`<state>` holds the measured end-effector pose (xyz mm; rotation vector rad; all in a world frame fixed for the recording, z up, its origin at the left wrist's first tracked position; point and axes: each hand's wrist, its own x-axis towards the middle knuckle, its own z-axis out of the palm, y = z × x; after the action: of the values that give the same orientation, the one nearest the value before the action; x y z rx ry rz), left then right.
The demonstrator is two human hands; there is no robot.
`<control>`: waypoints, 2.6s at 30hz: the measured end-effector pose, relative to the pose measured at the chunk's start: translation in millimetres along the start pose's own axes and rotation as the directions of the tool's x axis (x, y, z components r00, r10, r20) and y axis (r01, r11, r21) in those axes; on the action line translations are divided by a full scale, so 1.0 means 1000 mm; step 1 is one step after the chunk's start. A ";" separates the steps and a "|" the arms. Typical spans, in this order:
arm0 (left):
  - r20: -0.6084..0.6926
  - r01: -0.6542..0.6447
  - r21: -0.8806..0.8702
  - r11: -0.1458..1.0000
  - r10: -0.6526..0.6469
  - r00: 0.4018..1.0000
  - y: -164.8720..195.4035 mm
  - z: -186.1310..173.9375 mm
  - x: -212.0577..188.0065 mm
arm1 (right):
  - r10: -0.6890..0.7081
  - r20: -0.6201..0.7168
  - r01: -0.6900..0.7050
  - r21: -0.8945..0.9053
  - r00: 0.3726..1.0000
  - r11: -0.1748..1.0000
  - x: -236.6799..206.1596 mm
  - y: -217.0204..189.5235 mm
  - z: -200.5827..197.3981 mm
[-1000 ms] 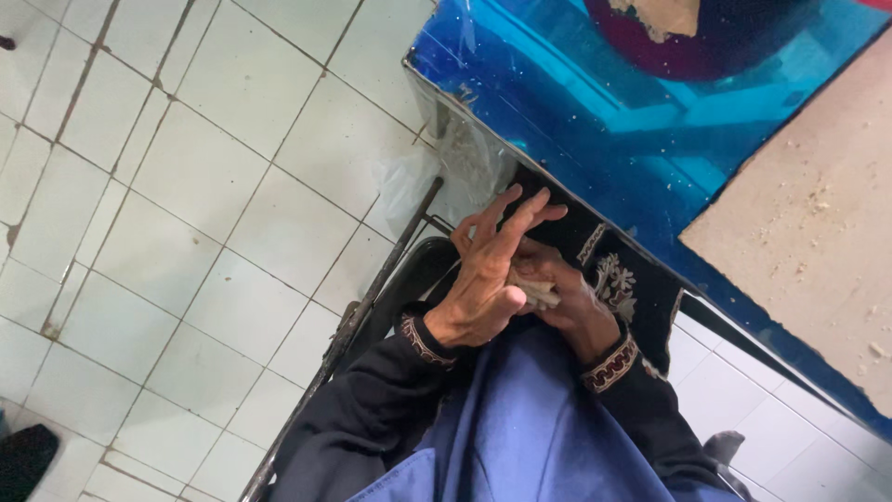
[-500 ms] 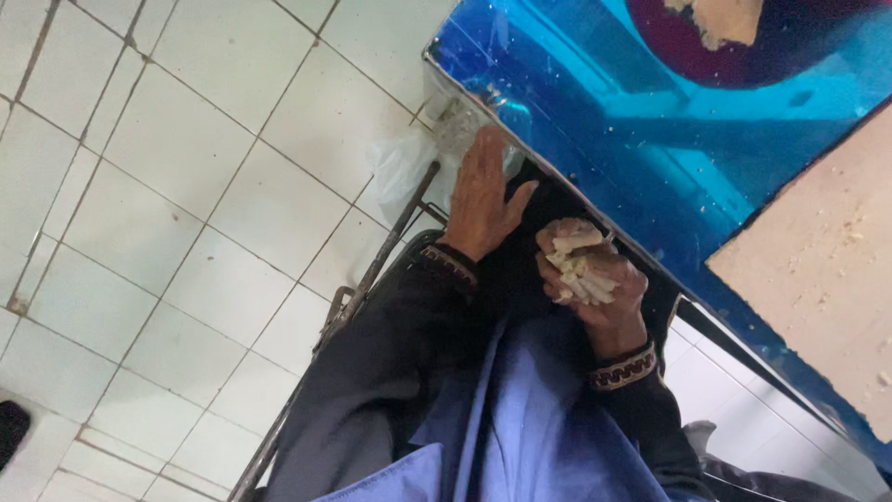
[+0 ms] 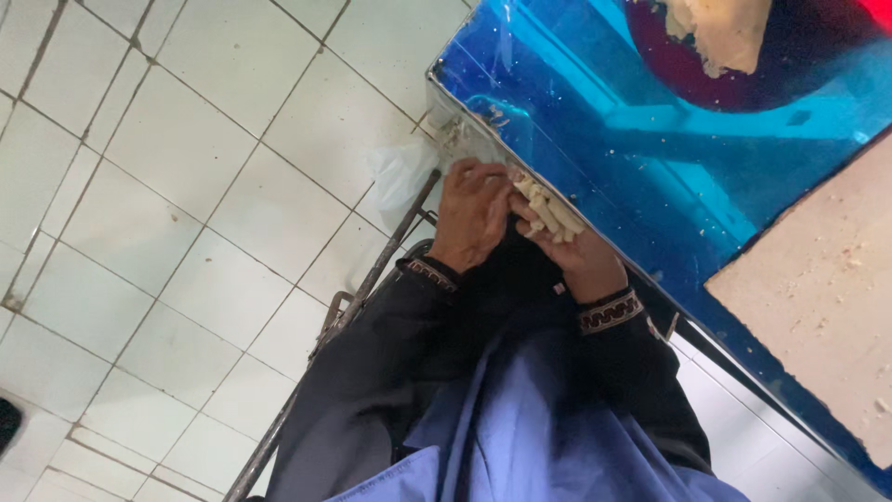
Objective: The person sits at a small blue table folding square pastry wrappers around spoonfuls of brown filling, pinching and rolling each wrapper closed by hand, and sets the finished rolled pastries in a pile on the table with other completed rolls.
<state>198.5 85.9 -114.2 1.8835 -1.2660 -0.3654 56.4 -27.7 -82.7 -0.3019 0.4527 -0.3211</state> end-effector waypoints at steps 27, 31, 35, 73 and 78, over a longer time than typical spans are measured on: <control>-0.202 0.371 -0.268 0.889 -0.428 0.881 -0.002 -0.007 -0.011 | -0.432 -0.653 -0.418 -0.744 0.623 0.522 0.091 0.024 0.018; -0.163 0.368 -0.200 0.908 -0.401 0.901 0.000 -0.012 -0.019 | -0.471 -0.601 -0.475 -0.799 0.646 0.368 0.074 0.022 0.034; -0.198 0.271 -0.206 0.940 -0.311 0.930 0.009 -0.016 -0.015 | -0.538 -0.357 -0.322 -0.933 0.763 0.162 0.055 0.024 0.057; 0.254 -0.104 -0.472 0.875 0.248 0.935 0.198 -0.133 0.139 | -0.780 0.044 0.005 -0.999 0.625 -0.052 -0.366 0.038 0.088; 0.476 0.291 -0.725 0.624 0.150 0.867 0.251 -0.120 0.060 | -0.897 0.195 0.073 -0.981 0.397 -0.181 -0.379 0.014 0.117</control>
<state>141.9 49.5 162.4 1.0760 -1.0582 -1.3052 -207.9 148.6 155.5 -1.9408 1.2488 -1.1075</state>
